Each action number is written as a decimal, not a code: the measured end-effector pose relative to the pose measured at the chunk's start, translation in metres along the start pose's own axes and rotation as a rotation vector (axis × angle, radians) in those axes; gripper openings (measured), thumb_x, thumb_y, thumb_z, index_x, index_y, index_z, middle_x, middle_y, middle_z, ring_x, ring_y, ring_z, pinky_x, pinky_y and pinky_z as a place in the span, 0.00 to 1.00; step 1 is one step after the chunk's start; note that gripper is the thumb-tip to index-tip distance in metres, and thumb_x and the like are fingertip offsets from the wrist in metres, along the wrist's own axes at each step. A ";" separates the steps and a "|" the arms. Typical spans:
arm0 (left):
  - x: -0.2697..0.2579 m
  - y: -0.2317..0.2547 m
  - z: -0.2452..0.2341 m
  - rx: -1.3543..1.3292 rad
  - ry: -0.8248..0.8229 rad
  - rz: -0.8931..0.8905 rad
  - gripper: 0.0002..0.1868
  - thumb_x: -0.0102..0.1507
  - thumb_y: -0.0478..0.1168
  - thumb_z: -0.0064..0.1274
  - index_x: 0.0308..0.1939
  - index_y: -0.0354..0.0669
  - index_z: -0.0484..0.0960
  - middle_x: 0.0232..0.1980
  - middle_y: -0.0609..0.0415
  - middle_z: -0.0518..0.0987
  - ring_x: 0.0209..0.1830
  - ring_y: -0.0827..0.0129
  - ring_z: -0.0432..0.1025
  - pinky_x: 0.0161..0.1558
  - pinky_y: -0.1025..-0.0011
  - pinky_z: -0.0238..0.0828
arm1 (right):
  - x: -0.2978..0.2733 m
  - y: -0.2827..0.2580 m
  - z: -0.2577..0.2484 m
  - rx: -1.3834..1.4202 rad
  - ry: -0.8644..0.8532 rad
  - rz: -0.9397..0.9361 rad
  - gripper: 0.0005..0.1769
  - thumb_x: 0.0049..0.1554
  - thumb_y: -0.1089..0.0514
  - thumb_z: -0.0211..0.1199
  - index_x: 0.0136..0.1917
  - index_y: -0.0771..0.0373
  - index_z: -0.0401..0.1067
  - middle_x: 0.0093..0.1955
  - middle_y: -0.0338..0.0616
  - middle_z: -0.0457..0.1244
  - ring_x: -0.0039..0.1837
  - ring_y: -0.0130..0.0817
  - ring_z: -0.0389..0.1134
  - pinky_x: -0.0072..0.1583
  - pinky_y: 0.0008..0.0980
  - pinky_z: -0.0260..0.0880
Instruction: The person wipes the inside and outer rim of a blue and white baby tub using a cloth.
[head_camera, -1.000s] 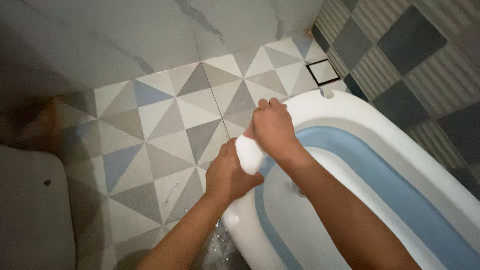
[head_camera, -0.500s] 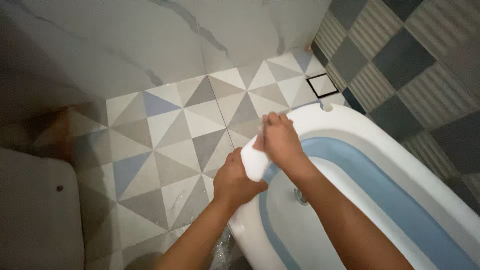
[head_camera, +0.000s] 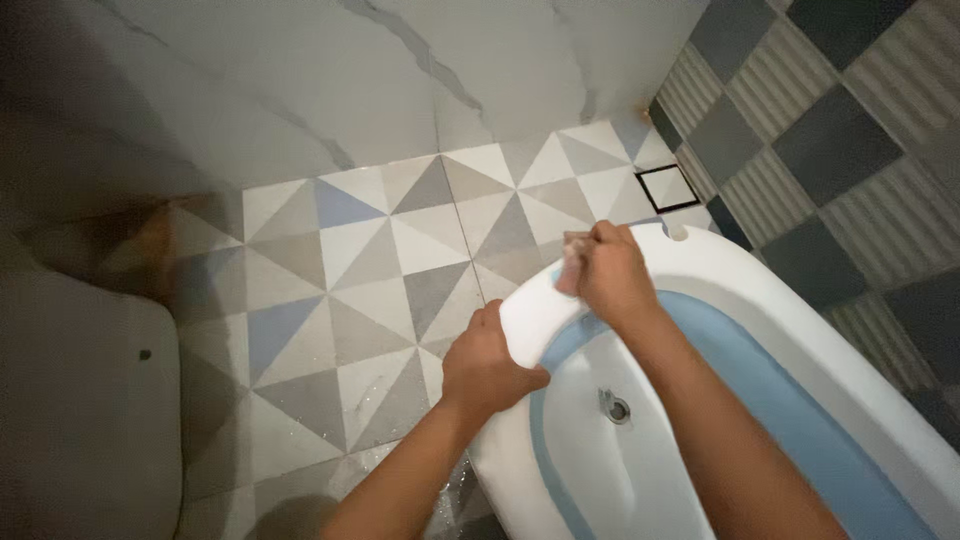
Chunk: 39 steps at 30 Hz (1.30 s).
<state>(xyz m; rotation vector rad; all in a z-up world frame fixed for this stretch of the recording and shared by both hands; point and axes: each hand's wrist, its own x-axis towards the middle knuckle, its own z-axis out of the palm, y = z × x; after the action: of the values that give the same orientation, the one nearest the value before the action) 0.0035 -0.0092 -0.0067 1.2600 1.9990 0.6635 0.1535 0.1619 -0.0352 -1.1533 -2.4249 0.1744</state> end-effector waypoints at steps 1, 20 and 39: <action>0.001 -0.001 0.000 -0.005 0.002 0.012 0.48 0.40 0.48 0.70 0.63 0.44 0.68 0.57 0.46 0.75 0.54 0.50 0.75 0.54 0.58 0.74 | -0.005 -0.008 0.004 -0.002 -0.002 -0.001 0.04 0.58 0.64 0.67 0.48 0.64 0.79 0.49 0.49 0.66 0.54 0.46 0.67 0.58 0.44 0.72; 0.000 0.001 0.002 0.006 0.007 0.032 0.45 0.42 0.48 0.70 0.61 0.46 0.69 0.59 0.47 0.76 0.55 0.51 0.75 0.53 0.58 0.73 | -0.028 0.009 -0.001 -0.023 0.161 0.066 0.18 0.50 0.58 0.74 0.52 0.66 0.76 0.52 0.56 0.68 0.55 0.51 0.68 0.59 0.45 0.70; 0.000 0.012 -0.002 0.100 -0.040 -0.047 0.52 0.41 0.50 0.73 0.65 0.44 0.66 0.63 0.46 0.74 0.57 0.54 0.75 0.56 0.61 0.74 | -0.020 -0.011 0.013 0.302 0.109 0.055 0.14 0.57 0.65 0.55 0.55 0.65 0.77 0.57 0.56 0.66 0.61 0.51 0.66 0.63 0.48 0.66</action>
<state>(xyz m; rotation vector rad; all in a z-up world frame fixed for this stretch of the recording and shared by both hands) 0.0093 -0.0048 0.0033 1.2709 2.0439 0.5172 0.1506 0.1407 -0.0505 -1.0622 -2.1819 0.4651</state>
